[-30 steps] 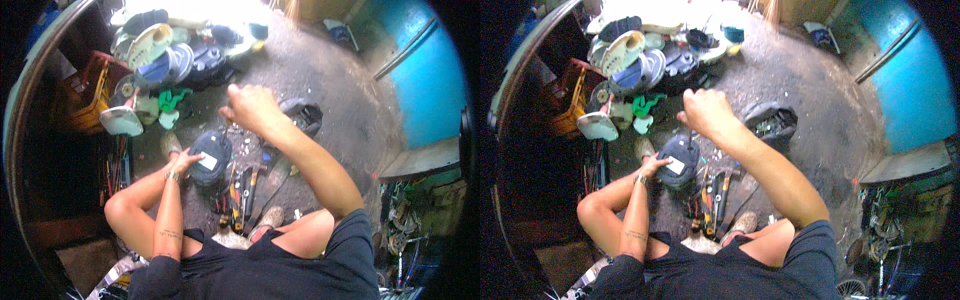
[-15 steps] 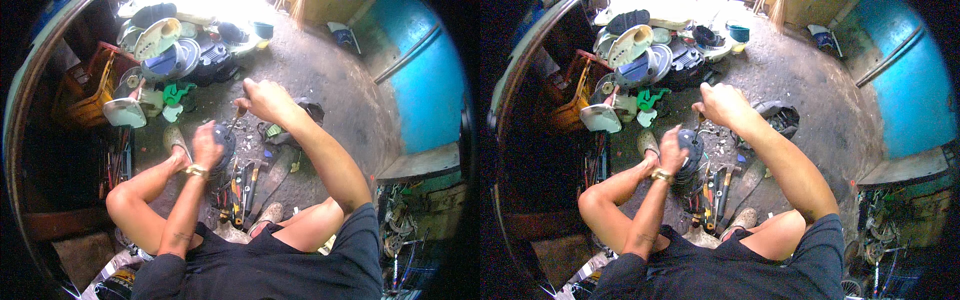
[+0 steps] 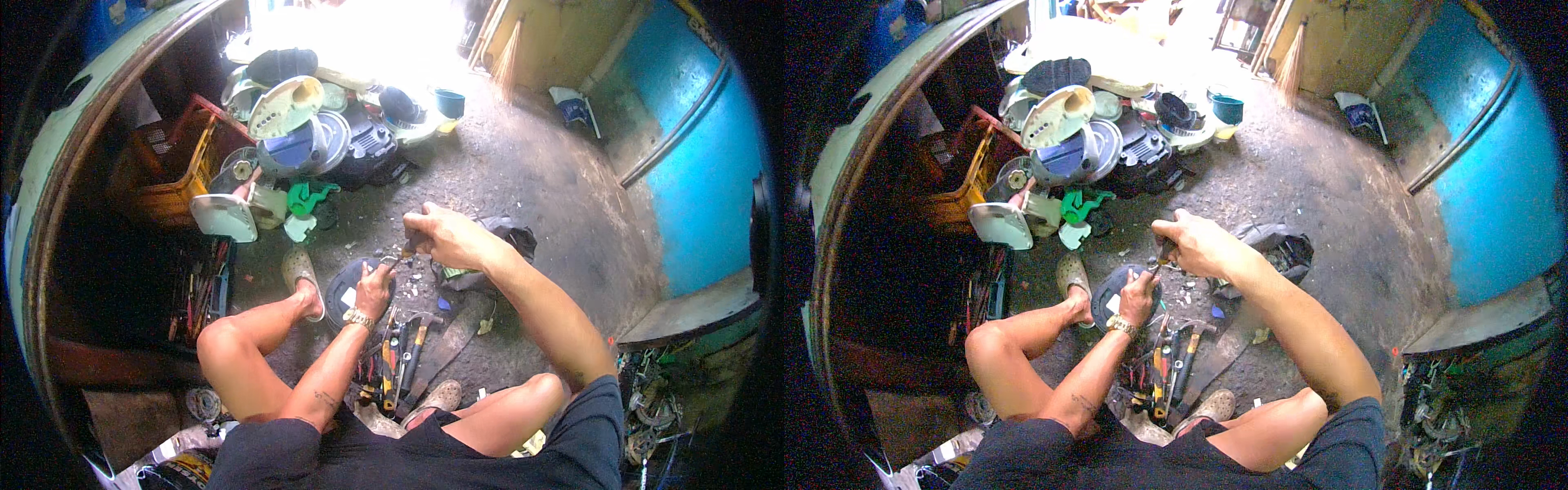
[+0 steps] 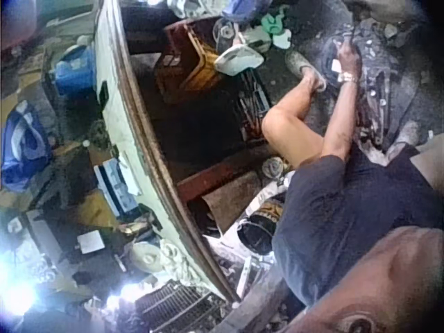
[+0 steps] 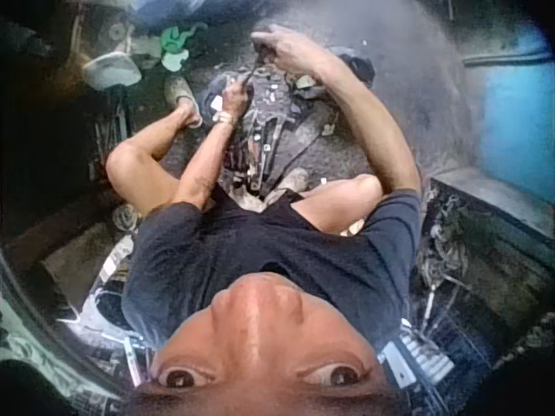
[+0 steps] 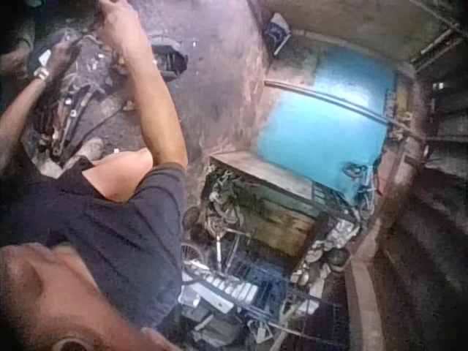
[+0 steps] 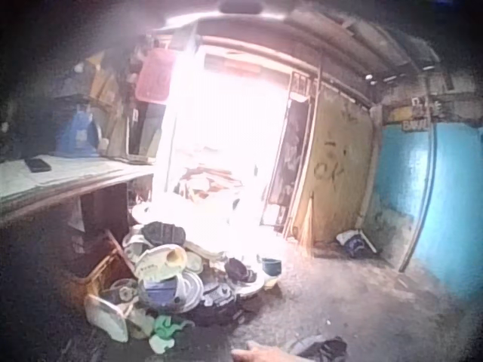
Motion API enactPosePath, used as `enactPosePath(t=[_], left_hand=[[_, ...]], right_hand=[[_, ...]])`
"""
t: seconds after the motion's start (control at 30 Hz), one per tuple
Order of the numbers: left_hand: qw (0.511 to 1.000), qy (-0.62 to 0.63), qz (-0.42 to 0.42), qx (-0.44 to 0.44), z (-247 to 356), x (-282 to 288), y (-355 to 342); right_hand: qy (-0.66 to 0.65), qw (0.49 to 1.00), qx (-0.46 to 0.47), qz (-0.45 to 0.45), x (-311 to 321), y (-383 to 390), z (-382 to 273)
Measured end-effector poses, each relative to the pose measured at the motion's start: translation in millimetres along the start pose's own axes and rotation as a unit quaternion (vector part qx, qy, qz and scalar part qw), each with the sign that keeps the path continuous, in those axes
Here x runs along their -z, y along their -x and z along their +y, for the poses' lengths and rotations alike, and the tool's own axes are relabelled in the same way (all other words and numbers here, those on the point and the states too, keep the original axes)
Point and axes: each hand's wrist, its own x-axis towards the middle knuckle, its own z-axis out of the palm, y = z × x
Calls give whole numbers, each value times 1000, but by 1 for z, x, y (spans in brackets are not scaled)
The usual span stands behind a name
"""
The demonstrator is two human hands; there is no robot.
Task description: The person sits on the floor and uses a hammer to break a white plastic container, then uses a screwdriver to pry open a black plastic casing. The person handles small internal components and wires from the casing.
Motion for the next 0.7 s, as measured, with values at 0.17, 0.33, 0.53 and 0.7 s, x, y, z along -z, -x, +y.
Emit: enactPosePath(t=[0.17, 0.33, 0.53, 0.7], left_hand=[[1000, 6, 11, 5, 7, -2, -1], [1000, 9, 11, 11, 7, 1, -3], [1000, -9, 10, 3, 0, -4, 2], [999, 20, 42, 2, 6, 1, 2]], right_hand=[[69, 989, -133, -17, 12, -6, -24], [148, 988, 37, -2, 6, -12, -30], [141, 955, -204, -164, 33, -31, -46], [159, 981, 65, -92, 12, -22, -27]])
